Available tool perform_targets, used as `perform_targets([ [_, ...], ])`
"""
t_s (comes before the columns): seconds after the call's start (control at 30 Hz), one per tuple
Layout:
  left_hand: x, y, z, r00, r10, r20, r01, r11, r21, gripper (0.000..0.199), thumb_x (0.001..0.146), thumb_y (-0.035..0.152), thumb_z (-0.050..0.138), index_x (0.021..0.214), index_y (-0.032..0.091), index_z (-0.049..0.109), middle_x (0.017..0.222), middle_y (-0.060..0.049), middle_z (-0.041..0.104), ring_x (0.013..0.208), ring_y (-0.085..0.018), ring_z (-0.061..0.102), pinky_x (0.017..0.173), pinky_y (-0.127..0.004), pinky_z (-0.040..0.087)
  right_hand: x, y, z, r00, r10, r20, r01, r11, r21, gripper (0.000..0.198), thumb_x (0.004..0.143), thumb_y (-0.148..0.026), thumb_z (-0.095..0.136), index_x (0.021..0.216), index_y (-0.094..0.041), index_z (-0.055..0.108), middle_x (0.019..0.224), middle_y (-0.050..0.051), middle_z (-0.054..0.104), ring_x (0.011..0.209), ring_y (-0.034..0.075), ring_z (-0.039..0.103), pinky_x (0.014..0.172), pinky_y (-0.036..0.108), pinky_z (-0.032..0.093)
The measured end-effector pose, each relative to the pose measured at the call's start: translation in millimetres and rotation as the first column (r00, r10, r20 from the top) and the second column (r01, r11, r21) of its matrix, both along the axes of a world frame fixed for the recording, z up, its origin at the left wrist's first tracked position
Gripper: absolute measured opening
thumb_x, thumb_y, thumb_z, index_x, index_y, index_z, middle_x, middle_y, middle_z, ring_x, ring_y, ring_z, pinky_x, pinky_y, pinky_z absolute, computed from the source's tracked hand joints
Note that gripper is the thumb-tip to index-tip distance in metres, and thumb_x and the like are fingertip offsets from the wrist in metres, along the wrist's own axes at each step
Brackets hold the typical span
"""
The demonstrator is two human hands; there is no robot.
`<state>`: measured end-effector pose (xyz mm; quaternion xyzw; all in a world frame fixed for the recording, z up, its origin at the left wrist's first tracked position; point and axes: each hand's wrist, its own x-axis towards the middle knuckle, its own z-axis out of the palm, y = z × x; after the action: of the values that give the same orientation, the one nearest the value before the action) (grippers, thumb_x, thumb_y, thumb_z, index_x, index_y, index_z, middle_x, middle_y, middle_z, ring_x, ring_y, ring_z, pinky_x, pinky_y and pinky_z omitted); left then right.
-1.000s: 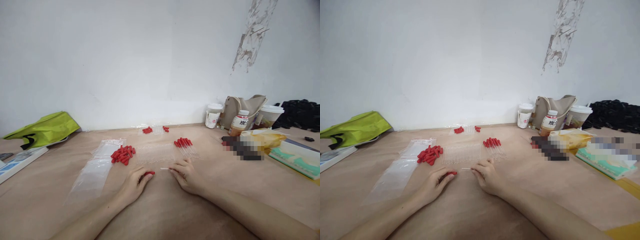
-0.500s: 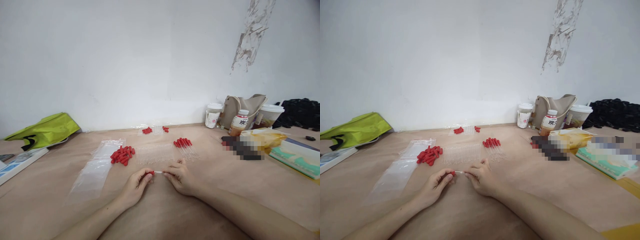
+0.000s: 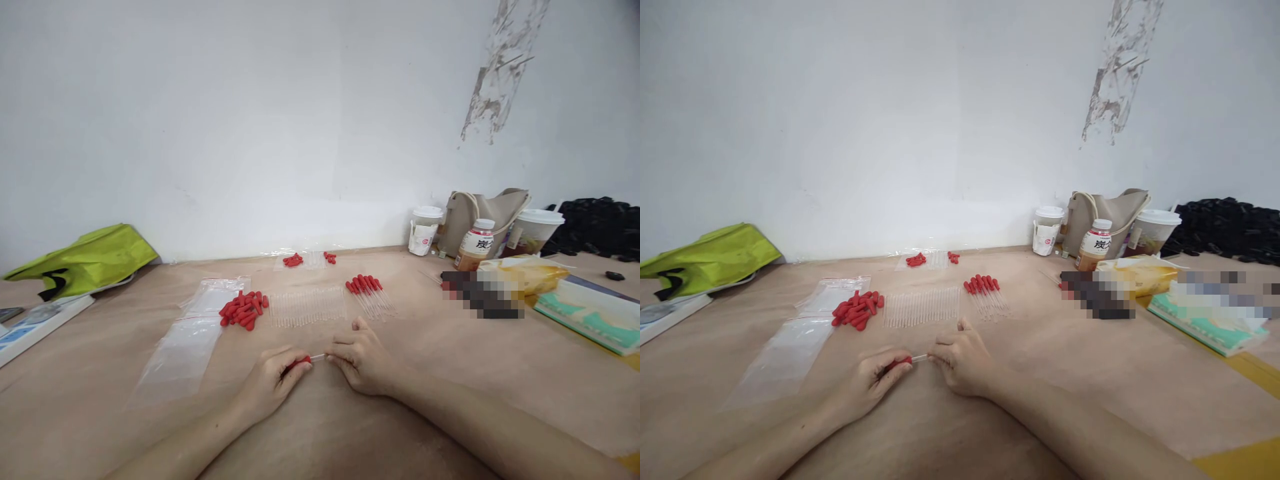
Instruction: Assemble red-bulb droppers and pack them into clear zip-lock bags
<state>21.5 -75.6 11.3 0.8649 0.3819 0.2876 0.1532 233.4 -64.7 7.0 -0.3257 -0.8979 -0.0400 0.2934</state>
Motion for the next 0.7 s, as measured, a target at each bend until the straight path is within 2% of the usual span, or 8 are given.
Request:
perform_targets([
  [0.37,-3,1,-1.0,0.992,-0.113,-0.059,0.118,0.990,0.078,0.019,0.089,0.024,0.039,0.084,0.018,0.057,0.073,-0.002,0.058,0.066,-0.014,0.053,0.061,-0.023,0.041,-10,-8,-6,0.998,0.019,-0.065,-0.027,0.991,-0.131,0.021,0.084,-0.018,0.041,0.070,-0.017,0.057,0.064,-0.001,0.059,0.059,0.009,0.048,0.066,0.027,0.025],
  [0.6,-8,3,-3.9,0.980,-0.158,-0.124,0.180,0.964,0.194,0.020,0.089,0.022,0.039,0.097,0.019,0.057,0.085,-0.006,0.061,0.074,-0.015,0.057,0.067,-0.025,0.045,-14,-10,-11,0.993,0.018,-0.113,-0.035,0.988,-0.152,0.020,0.084,-0.018,0.041,0.074,-0.018,0.058,0.068,-0.001,0.062,0.061,0.010,0.050,0.067,0.027,0.028],
  [0.7,-12,9,-6.1,0.977,-0.145,-0.156,0.180,0.953,0.245,0.021,0.088,0.023,0.041,0.101,0.020,0.057,0.088,-0.006,0.063,0.078,-0.016,0.058,0.069,-0.027,0.046,-17,-12,-5,0.996,-0.001,-0.091,-0.012,0.989,-0.150,0.020,0.084,-0.018,0.041,0.072,-0.018,0.057,0.069,0.000,0.062,0.065,0.011,0.052,0.068,0.027,0.029],
])
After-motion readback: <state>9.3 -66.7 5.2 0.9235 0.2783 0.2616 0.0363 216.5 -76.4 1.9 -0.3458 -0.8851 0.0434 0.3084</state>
